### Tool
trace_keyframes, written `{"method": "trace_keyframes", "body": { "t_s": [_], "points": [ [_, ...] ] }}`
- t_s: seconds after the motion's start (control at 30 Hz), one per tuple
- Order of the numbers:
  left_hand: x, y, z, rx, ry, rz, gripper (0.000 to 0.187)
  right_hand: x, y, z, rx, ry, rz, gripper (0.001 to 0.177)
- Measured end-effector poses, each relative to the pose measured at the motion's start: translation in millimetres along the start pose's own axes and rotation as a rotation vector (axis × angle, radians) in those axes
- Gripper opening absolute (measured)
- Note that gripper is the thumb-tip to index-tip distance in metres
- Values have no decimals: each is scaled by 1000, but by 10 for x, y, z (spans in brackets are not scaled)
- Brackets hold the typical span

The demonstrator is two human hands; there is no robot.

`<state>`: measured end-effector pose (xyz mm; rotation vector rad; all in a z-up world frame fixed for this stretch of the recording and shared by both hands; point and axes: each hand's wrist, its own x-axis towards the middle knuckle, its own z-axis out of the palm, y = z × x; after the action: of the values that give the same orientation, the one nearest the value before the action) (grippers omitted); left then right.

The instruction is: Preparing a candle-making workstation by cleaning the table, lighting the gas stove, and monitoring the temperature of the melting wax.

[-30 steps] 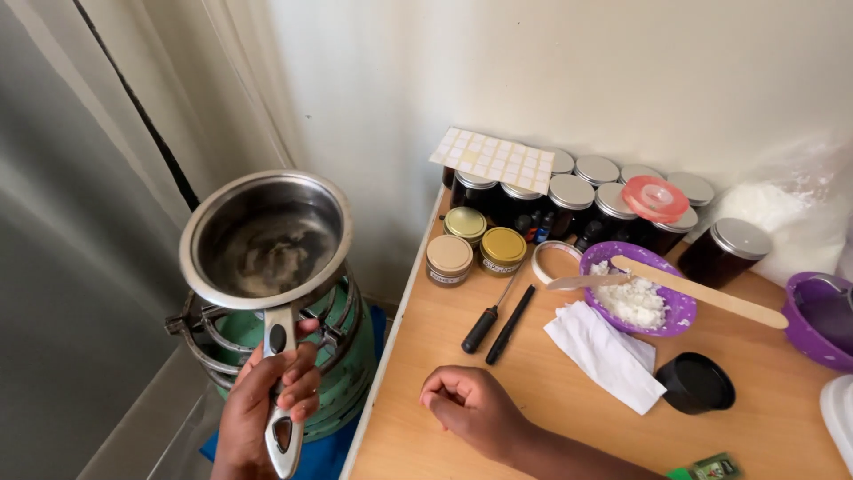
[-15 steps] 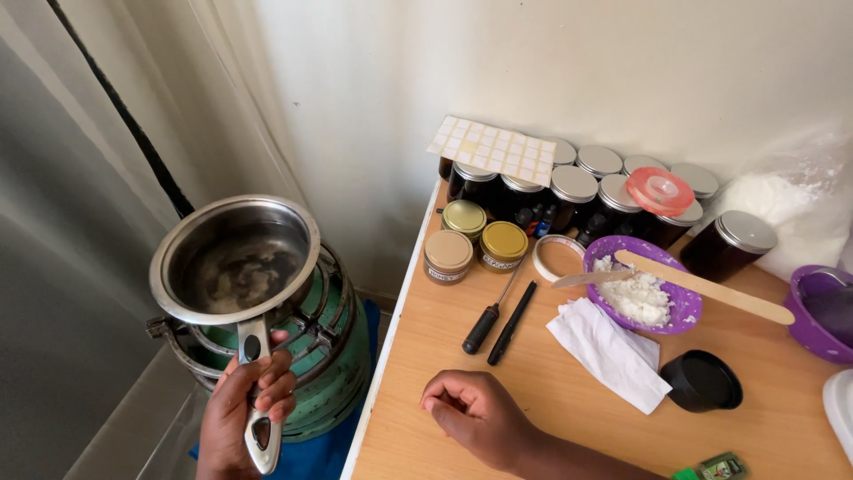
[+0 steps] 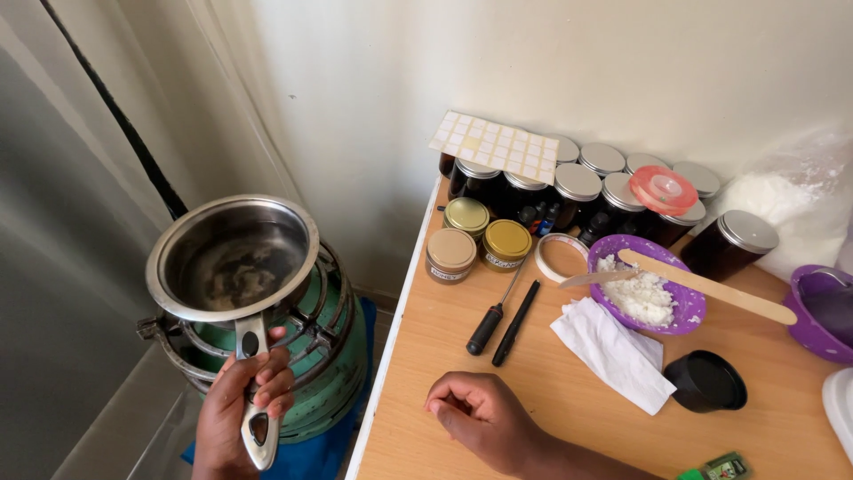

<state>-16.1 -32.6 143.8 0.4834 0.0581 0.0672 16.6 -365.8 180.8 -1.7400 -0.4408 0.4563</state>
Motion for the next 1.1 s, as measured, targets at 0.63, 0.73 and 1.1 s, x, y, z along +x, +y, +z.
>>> {"method": "trace_keyframes", "body": {
  "t_s": [0.63,0.73,1.1],
  "points": [
    [-18,93,65,22,48,-22,39,5,31,11,28,11,-25,13],
    [13,78,-7,-85,-2,-42,38,6,13,-5,-3,12,-25,12],
    [32,105,24,37,58,-46,42,-6,-37,-15,7,0,-21,12]
  ]
}}
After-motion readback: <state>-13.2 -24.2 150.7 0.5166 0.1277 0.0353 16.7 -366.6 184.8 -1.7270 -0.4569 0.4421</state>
